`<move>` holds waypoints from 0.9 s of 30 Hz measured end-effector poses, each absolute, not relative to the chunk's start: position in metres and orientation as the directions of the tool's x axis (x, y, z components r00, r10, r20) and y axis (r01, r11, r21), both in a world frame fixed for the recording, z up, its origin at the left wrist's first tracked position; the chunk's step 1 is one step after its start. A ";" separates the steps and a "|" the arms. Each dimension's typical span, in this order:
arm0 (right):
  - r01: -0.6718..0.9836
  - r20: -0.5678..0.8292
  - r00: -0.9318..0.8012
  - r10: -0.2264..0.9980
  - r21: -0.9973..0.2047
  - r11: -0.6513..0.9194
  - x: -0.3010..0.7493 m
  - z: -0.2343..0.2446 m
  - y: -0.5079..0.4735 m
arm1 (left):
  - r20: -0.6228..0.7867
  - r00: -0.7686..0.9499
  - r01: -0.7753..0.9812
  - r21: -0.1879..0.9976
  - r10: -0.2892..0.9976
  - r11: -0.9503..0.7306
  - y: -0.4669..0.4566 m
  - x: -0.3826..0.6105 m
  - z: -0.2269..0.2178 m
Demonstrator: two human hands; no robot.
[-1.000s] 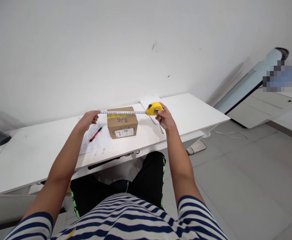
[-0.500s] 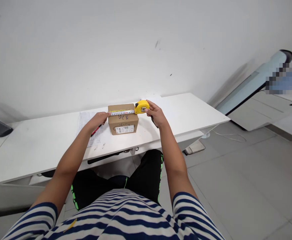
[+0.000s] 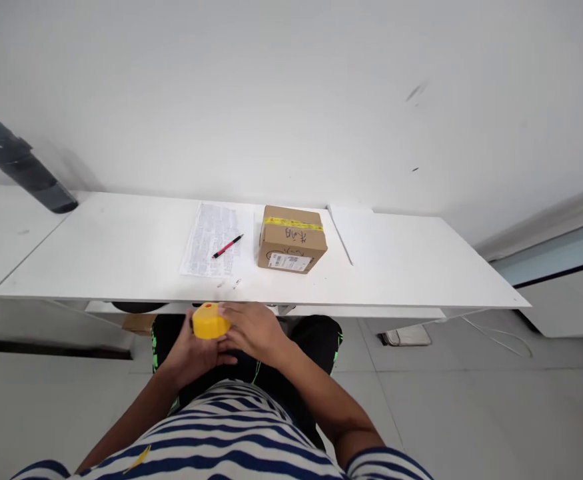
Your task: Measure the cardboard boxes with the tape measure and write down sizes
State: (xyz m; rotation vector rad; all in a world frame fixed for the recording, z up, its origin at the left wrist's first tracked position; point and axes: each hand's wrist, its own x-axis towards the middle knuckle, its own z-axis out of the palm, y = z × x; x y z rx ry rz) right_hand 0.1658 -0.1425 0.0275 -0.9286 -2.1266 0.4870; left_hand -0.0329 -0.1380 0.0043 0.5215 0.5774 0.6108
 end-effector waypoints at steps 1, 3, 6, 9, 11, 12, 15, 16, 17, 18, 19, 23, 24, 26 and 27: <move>0.448 0.481 -0.513 0.711 -0.556 0.700 0.155 0.024 -0.135 | -0.349 0.602 -0.478 0.563 0.718 0.674 -0.138 -0.042 0.003; 0.396 0.485 -0.627 0.610 -0.476 0.785 0.140 0.019 -0.116 | -0.364 0.392 -0.633 0.560 0.845 0.535 -0.136 -0.060 0.005; 0.392 0.505 -0.665 0.550 -0.391 0.833 0.134 0.022 -0.065 | -0.387 0.239 -0.668 0.600 0.891 0.440 -0.130 -0.087 0.018; 0.767 0.297 -0.462 0.836 -0.340 0.545 0.140 0.033 0.008 | -0.395 0.254 -0.641 0.615 0.883 0.460 -0.133 -0.113 0.031; 0.943 0.071 -0.316 0.946 -0.083 0.321 0.145 0.040 0.052 | -0.405 0.265 -0.613 0.630 0.875 0.477 -0.141 -0.126 0.035; 0.963 -0.001 -0.267 0.964 0.044 0.266 0.146 0.042 0.069 | -0.413 0.261 -0.596 0.642 0.872 0.483 -0.147 -0.131 0.034; 0.921 -0.088 -0.321 0.943 0.204 0.333 0.150 0.039 0.093 | -0.430 0.198 -0.554 0.693 0.881 0.462 -0.159 -0.136 0.025; 0.905 -0.093 -0.364 0.927 0.203 0.375 0.153 0.036 0.095 | -0.426 0.171 -0.539 0.715 0.888 0.446 -0.160 -0.135 0.020; 0.897 -0.084 -0.391 0.917 0.188 0.400 0.157 0.033 0.095 | -0.413 0.148 -0.519 0.741 0.899 0.426 -0.159 -0.132 0.017; 0.903 -0.065 -0.395 0.916 0.158 0.400 0.162 0.030 0.093 | -0.387 0.128 -0.493 0.774 0.913 0.397 -0.155 -0.128 0.016; 0.918 -0.023 -0.382 0.924 0.102 0.382 0.167 0.026 0.090 | -0.346 0.104 -0.456 0.817 0.932 0.354 -0.147 -0.123 0.016; 0.809 0.242 -0.159 0.957 -0.524 0.267 0.185 0.007 0.073 | -0.048 0.049 -0.071 0.996 0.998 0.052 -0.084 -0.092 0.032; 0.684 0.270 -0.106 0.957 -0.679 0.267 0.187 0.002 0.068 | 0.061 0.068 0.057 0.996 0.996 -0.065 -0.060 -0.082 0.037; 0.444 0.266 -0.049 0.963 -0.858 0.259 0.188 -0.010 0.058 | 0.262 0.118 0.270 0.920 0.958 -0.285 -0.006 -0.062 0.042; 0.371 0.242 -0.022 0.970 -0.899 0.233 0.186 -0.016 0.054 | 0.330 0.130 0.370 0.859 0.935 -0.354 0.021 -0.051 0.041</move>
